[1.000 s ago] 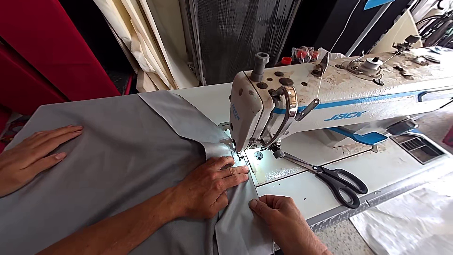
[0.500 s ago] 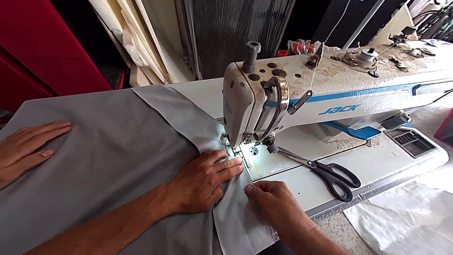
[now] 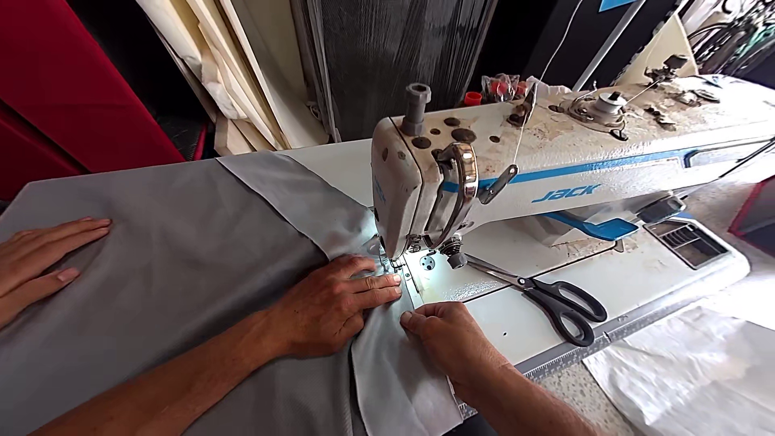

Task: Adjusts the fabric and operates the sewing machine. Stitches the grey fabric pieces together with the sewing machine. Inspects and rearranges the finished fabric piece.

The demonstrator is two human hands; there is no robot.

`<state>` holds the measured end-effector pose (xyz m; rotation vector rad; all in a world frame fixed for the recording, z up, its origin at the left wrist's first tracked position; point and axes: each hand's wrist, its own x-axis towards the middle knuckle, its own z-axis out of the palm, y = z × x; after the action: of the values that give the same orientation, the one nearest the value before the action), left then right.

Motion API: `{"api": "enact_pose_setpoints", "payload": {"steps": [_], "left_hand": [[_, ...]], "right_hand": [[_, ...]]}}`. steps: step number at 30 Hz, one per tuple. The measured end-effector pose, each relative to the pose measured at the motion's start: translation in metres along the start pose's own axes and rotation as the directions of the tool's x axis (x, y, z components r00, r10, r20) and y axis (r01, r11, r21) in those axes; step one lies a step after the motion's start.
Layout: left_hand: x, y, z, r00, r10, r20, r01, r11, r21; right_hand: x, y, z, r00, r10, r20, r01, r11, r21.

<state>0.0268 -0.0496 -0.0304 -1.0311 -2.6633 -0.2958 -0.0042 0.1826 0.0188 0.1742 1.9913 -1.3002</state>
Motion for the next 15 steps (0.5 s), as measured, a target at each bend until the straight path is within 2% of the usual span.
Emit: {"api": "enact_pose_setpoints", "payload": {"steps": [15], "left_hand": [[-0.005,-0.011,0.0,0.998,0.008,-0.06,-0.007,1.0,0.015]], "right_hand": [[0.008,-0.011,0.004,1.0,-0.005,-0.02,0.006,1.0,0.018]]}}
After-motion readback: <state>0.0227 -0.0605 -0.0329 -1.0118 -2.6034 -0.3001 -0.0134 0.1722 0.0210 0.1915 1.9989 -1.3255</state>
